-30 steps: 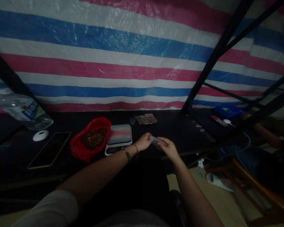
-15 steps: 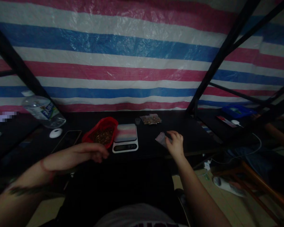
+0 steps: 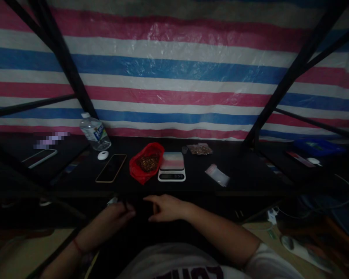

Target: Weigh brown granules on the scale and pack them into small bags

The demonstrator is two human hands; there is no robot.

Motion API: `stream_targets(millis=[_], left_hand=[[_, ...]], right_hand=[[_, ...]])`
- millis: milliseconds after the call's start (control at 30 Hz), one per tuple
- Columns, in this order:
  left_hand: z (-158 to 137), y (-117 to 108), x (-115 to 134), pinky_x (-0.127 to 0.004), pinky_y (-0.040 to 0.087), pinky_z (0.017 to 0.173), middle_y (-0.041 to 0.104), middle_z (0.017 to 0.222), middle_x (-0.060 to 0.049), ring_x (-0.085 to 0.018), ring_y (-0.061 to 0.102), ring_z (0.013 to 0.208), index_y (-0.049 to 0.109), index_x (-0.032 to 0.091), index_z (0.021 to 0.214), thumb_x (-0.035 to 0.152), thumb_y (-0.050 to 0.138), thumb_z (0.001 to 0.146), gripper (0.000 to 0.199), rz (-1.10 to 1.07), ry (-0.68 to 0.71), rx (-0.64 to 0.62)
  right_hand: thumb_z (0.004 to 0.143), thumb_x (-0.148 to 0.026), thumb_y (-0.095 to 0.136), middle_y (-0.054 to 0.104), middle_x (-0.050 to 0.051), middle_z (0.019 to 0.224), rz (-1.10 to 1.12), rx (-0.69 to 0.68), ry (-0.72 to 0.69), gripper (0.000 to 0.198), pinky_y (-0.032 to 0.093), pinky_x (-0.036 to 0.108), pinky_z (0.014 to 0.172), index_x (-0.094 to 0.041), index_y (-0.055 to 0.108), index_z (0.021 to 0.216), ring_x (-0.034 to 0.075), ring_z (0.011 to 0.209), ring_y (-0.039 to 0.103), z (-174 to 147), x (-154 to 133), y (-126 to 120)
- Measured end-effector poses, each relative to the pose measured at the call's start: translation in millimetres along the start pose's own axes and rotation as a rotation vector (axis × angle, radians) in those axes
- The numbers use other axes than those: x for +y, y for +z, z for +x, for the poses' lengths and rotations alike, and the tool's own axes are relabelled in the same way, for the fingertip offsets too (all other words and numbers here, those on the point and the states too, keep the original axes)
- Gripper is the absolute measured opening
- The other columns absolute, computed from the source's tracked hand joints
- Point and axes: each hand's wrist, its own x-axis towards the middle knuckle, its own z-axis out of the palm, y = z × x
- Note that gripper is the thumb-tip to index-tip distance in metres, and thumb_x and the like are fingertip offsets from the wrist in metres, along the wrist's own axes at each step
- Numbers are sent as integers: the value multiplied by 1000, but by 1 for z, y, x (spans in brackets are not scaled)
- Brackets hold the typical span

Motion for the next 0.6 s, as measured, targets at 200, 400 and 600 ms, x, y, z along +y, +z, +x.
stream_targets(millis=[200,400,600], left_hand=[[7,-3,106,-22,46,69,63,80,-4,-13,58,74,71,19,85,31,52,88,23,-86,749,-143],[8,-28,122,-26,48,71,62,83,-4,-15,60,79,68,21,90,25,62,84,10,-519,1021,-41],[25,-40,65,-25,47,75,61,89,-5,-16,61,83,69,20,85,23,60,85,10,-400,825,-217]], right_hand=[[76,-34,68,63,3,97,273,-20,-114,45,47,24,73,-20,58,117,15,85,59,25,-14,15],[88,-33,52,55,-2,72,380,315,-30,20,41,21,61,-16,62,90,9,63,50,-38,-4,-59],[88,-30,50,54,-2,70,228,325,94,19,38,20,57,-17,63,91,9,61,48,-87,13,-78]])
